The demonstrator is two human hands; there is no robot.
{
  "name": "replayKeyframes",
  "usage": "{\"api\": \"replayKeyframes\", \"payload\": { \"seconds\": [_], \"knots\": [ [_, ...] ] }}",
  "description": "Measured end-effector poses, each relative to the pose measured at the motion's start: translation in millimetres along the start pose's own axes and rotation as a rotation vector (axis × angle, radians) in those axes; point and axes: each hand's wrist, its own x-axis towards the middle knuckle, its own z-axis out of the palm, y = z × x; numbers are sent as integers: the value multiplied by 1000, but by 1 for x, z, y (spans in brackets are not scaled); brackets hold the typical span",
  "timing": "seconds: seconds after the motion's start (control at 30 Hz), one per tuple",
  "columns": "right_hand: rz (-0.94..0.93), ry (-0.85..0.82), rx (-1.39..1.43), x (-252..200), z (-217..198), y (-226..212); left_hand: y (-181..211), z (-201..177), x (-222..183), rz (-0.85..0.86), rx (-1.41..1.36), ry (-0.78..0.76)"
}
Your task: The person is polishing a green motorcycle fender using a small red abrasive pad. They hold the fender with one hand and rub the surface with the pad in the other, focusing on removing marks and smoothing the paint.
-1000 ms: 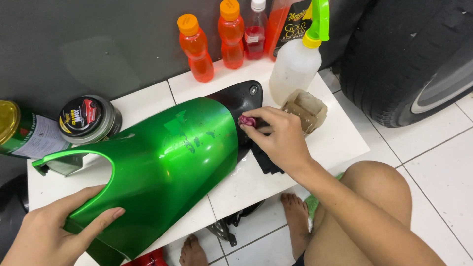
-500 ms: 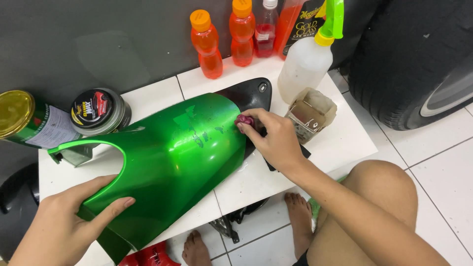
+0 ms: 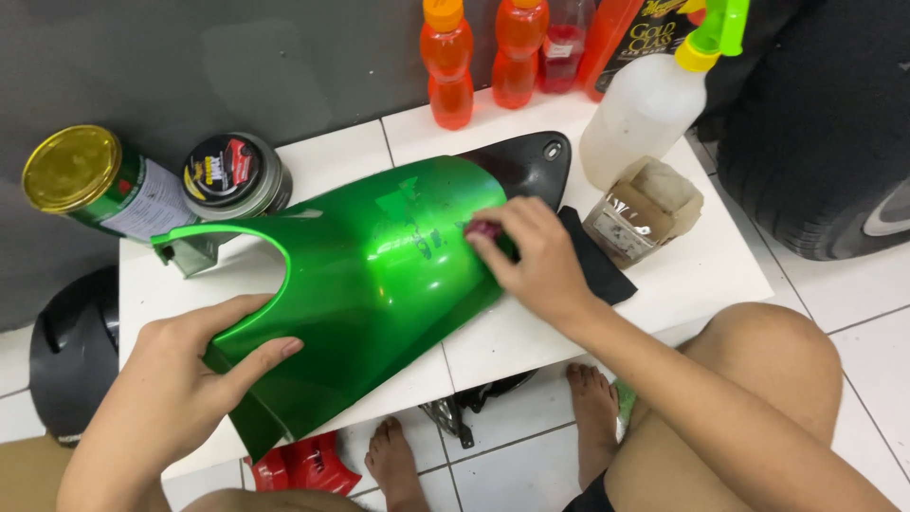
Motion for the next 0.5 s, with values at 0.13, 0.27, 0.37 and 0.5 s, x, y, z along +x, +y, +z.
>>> {"api": "replayKeyframes", "payload": {
  "seconds": [0.13, 0.27, 0.37, 0.5],
  "knots": [
    [117, 116, -16, -1, 6, 13, 0, -1, -3, 42, -23, 15],
    [-56, 5, 0, -1, 10, 17, 3, -2, -2, 52, -37, 8],
    [6, 24, -21, 0, 10, 14, 4, -1, -3, 54, -52, -4],
    [-31, -23, 6, 5, 10, 3, 2, 0, 0, 86, -91, 3]
  ]
}}
